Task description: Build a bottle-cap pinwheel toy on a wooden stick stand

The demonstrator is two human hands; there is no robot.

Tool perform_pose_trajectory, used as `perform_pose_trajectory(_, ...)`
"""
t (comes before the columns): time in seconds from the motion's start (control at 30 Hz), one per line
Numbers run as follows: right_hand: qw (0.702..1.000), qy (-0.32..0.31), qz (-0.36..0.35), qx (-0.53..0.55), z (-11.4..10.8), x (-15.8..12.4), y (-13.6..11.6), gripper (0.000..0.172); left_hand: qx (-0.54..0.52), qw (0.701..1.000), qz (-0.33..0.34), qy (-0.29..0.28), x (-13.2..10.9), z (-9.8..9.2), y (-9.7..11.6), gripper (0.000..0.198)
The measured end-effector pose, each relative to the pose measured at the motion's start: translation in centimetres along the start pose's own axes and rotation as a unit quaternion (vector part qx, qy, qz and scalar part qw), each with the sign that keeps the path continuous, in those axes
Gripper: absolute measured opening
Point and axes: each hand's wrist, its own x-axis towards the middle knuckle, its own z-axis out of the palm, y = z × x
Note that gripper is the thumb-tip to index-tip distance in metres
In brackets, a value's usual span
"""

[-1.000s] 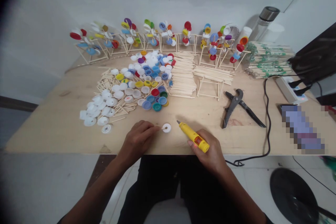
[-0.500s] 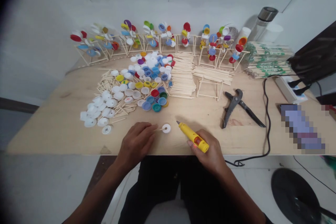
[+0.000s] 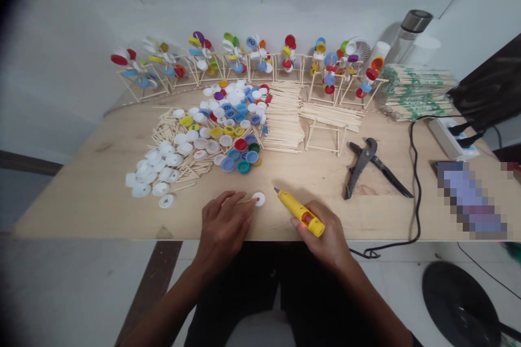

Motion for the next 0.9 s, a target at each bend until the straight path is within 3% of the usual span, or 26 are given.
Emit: perform_pose_trajectory(0.9,1.0,-0.012,0.009,-0.026,-0.17,-0.19,0.54,0.022,-0.05,0.998,-0.025,0.004,-0.43,0.91,-0.38,0.035)
